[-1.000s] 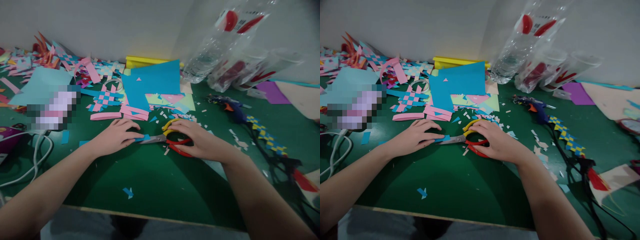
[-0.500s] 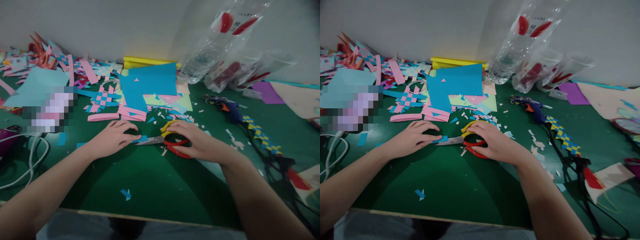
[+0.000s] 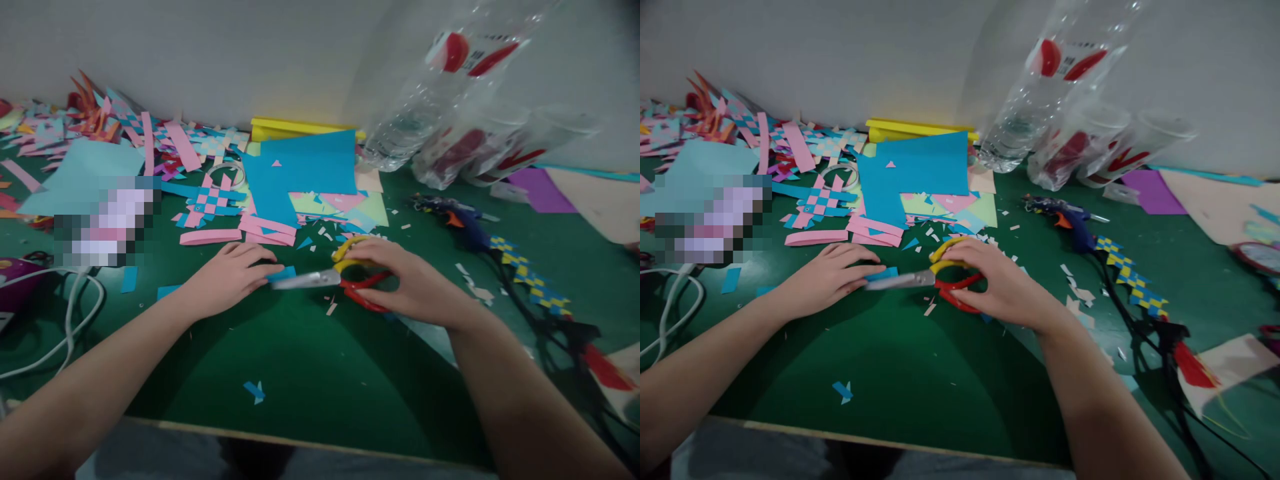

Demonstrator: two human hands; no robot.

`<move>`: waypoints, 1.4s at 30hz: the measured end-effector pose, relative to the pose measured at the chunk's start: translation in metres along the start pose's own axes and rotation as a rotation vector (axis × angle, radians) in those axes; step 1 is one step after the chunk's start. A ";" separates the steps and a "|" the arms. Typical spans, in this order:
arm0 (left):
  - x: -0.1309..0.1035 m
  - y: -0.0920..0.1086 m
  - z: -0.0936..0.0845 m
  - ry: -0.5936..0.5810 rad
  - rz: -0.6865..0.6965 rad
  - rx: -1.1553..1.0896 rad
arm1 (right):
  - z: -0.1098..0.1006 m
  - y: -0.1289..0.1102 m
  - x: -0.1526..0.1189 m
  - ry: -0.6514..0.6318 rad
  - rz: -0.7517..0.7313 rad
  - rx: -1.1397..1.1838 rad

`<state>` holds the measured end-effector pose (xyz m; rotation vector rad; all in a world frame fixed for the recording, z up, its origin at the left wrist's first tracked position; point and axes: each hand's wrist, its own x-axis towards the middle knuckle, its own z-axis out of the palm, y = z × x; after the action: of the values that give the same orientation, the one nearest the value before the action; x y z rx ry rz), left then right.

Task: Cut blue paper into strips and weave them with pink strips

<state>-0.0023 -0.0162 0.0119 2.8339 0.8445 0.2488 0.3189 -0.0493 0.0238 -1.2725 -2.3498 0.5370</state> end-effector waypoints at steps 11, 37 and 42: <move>-0.011 -0.007 -0.015 0.085 -0.080 0.012 | 0.024 0.043 0.002 0.603 0.424 0.295; -0.006 -0.013 -0.013 0.190 -0.310 -0.191 | 0.011 0.006 0.000 0.077 0.008 -0.325; -0.003 -0.008 -0.007 0.215 -0.303 -0.294 | 0.012 -0.001 0.003 0.058 -0.001 -0.296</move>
<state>-0.0106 -0.0105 0.0171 2.3992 1.1582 0.5872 0.3105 -0.0485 0.0149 -1.3910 -2.4462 0.1510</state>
